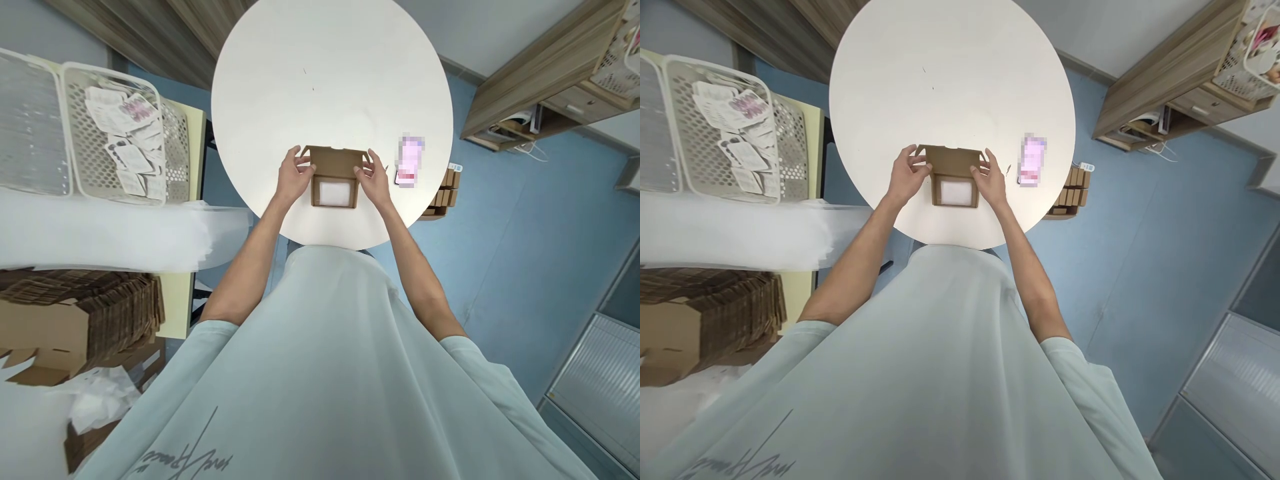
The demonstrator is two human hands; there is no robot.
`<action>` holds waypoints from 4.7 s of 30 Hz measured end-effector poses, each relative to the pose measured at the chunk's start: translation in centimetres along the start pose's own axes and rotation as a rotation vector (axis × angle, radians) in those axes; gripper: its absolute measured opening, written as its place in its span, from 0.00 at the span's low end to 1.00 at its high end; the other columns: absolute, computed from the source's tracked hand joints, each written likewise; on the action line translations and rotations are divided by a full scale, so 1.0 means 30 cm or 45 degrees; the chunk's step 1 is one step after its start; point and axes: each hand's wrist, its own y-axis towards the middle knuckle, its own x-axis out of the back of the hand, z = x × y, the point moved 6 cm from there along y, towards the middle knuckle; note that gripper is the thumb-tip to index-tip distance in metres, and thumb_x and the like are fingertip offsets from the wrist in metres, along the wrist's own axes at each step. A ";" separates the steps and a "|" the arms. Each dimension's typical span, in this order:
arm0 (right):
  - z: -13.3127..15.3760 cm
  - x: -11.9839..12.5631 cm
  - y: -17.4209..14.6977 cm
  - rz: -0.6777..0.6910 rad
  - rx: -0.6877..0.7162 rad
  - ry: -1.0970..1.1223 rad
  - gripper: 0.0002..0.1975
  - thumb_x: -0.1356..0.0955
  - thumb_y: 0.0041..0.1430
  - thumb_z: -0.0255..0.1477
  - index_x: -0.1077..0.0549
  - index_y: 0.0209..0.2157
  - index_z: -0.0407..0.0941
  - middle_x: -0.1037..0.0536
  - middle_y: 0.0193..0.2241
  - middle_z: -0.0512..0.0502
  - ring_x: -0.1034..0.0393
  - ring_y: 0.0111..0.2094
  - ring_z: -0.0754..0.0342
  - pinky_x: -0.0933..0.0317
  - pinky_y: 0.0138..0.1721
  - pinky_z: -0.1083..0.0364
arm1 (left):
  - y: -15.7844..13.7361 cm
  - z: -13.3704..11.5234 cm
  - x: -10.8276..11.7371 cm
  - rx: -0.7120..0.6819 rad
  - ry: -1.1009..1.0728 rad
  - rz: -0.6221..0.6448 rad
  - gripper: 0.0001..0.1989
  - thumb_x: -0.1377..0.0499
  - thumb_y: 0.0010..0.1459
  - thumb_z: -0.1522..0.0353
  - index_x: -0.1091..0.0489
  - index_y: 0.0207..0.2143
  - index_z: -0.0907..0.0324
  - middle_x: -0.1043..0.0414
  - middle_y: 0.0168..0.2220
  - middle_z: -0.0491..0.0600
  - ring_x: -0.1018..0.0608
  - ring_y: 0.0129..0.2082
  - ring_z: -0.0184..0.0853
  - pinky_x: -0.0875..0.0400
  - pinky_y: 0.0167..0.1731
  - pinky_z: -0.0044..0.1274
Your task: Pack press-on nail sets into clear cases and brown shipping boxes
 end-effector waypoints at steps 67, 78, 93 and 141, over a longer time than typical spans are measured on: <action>-0.285 -0.223 -0.467 0.128 -0.356 0.046 0.13 0.36 0.72 0.28 0.30 0.55 0.51 0.14 0.57 0.39 0.16 0.51 0.42 0.25 0.54 0.45 | -0.529 0.204 -0.185 0.503 0.314 -0.104 0.26 0.41 0.67 0.77 0.22 0.65 0.62 0.14 0.63 0.60 0.14 0.66 0.46 0.23 0.70 0.36; -0.333 -0.230 -0.433 0.066 -0.355 0.074 0.21 0.35 0.76 0.32 0.29 0.67 0.50 0.14 0.61 0.38 0.15 0.52 0.40 0.24 0.61 0.38 | -0.517 0.212 -0.189 0.445 0.368 -0.070 0.28 0.40 0.69 0.76 0.23 0.69 0.59 0.16 0.65 0.59 0.12 0.56 0.48 0.19 0.62 0.39; -0.347 -0.247 -0.343 0.073 -0.254 -0.014 0.30 0.34 0.74 0.32 0.30 0.75 0.47 0.24 0.69 0.31 0.21 0.61 0.37 0.24 0.67 0.35 | -0.468 0.233 -0.185 0.451 0.370 -0.115 0.27 0.35 0.64 0.75 0.21 0.65 0.59 0.17 0.63 0.61 0.13 0.53 0.49 0.19 0.62 0.42; -0.227 -0.103 -0.355 -0.018 -0.246 0.480 0.37 0.31 0.71 0.60 0.20 0.67 0.48 0.21 0.71 0.35 0.19 0.57 0.43 0.24 0.66 0.42 | -0.420 0.114 -0.090 0.390 0.054 -0.058 0.29 0.27 0.64 0.60 0.18 0.65 0.58 0.17 0.65 0.61 0.13 0.48 0.43 0.17 0.59 0.38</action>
